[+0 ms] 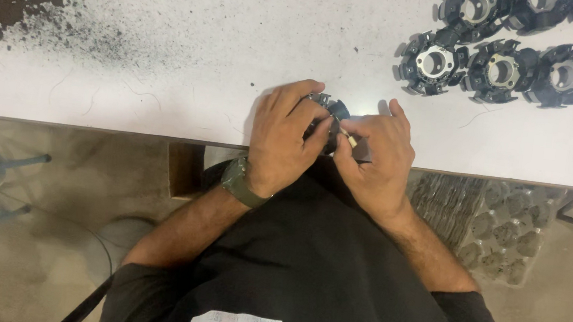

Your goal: The person sits at a white workbench and fits small light-colored pads into black toothed mechanical parts, using a small blade to trim and press the pads into place. They work on the parts one at a time and set finished parts aside on the table.

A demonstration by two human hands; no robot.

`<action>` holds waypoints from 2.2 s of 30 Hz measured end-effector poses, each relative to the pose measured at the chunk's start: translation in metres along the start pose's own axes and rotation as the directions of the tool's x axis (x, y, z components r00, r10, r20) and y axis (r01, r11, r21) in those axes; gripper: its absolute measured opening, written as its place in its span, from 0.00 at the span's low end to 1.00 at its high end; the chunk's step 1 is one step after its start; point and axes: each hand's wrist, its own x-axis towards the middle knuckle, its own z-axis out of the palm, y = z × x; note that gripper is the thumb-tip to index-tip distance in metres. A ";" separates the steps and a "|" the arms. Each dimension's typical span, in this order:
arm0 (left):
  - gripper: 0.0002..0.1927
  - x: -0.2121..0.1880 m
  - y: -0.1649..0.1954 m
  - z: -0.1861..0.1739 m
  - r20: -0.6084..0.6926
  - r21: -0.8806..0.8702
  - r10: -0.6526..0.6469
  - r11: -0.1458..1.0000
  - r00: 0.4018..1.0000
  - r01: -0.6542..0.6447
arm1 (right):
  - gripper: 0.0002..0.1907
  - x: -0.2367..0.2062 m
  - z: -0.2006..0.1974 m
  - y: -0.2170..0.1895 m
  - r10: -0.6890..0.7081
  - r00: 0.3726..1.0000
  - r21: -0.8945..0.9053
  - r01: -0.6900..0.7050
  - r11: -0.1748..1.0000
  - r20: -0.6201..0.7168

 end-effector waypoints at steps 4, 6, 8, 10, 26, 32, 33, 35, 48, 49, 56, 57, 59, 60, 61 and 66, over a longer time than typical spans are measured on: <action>0.07 0.000 -0.002 0.004 -0.008 0.028 0.003 1.000 1.000 -0.003 | 0.11 -0.004 0.001 0.002 -0.004 1.000 0.001 0.004 1.000 -0.020; 0.07 0.001 -0.003 0.004 -0.006 0.041 0.017 0.999 1.000 -0.016 | 0.12 -0.006 0.002 0.003 -0.012 0.999 0.002 0.012 1.000 -0.041; 0.07 0.001 -0.004 0.004 -0.012 0.035 0.010 0.999 1.000 -0.009 | 0.13 -0.007 0.004 0.003 -0.046 0.998 -0.010 0.046 0.999 -0.043; 0.07 0.000 -0.005 0.005 -0.016 0.034 0.010 0.999 1.000 -0.010 | 0.14 -0.008 0.006 0.003 -0.079 0.996 -0.042 0.077 0.996 -0.042; 0.08 0.003 -0.005 -0.026 -0.179 -0.149 -0.067 0.988 0.982 0.040 | 0.12 -0.006 -0.003 0.001 -0.087 0.990 -0.019 0.086 0.996 -0.110; 0.13 0.014 -0.003 -0.028 0.101 0.118 0.054 0.991 0.993 -0.066 | 0.12 -0.005 0.006 0.013 -0.022 0.993 -0.009 0.021 1.000 -0.113; 0.14 0.016 -0.001 -0.026 0.136 0.142 0.056 0.987 0.989 -0.075 | 0.12 -0.004 0.009 0.015 -0.024 0.994 -0.020 0.022 1.000 -0.102; 0.15 0.019 0.003 -0.021 0.190 0.210 0.017 0.976 0.982 -0.057 | 0.12 -0.001 0.013 0.015 -0.007 0.996 -0.015 0.005 1.000 -0.093; 0.13 0.018 -0.001 -0.023 0.105 0.159 0.147 0.974 0.984 -0.163 | 0.11 0.003 0.010 0.014 -0.027 0.995 -0.012 0.026 1.000 -0.096; 0.12 0.018 -0.003 -0.023 0.099 0.137 0.154 0.976 0.983 -0.167 | 0.11 0.003 0.010 0.014 -0.025 0.996 -0.015 0.024 1.000 -0.091; 0.07 0.025 -0.011 -0.033 0.108 0.095 0.229 0.966 0.967 -0.239 | 0.11 0.004 0.006 0.012 -0.016 0.997 -0.021 0.015 1.000 -0.073; 0.07 0.026 -0.010 -0.035 0.120 0.103 0.246 0.960 0.962 -0.259 | 0.11 0.005 0.006 0.013 -0.019 0.997 -0.022 0.017 1.000 -0.072; 0.08 0.026 -0.007 -0.035 0.187 0.088 0.253 0.958 0.949 -0.273 | 0.11 0.006 0.008 0.015 -0.020 0.997 -0.032 0.018 0.999 -0.071; 0.08 0.025 -0.005 -0.035 0.218 0.081 0.254 0.957 0.942 -0.277 | 0.11 0.006 0.008 0.015 -0.023 0.997 -0.036 0.020 0.999 -0.068; 0.08 0.025 -0.003 -0.034 0.209 0.050 0.226 0.969 0.952 -0.241 | 0.12 0.006 0.009 0.016 -0.027 0.996 -0.026 0.024 0.999 -0.084; 0.07 0.023 -0.001 -0.028 0.118 0.000 0.123 0.992 0.985 -0.124 | 0.13 0.000 0.011 0.017 -0.118 0.981 0.058 0.128 0.990 -0.154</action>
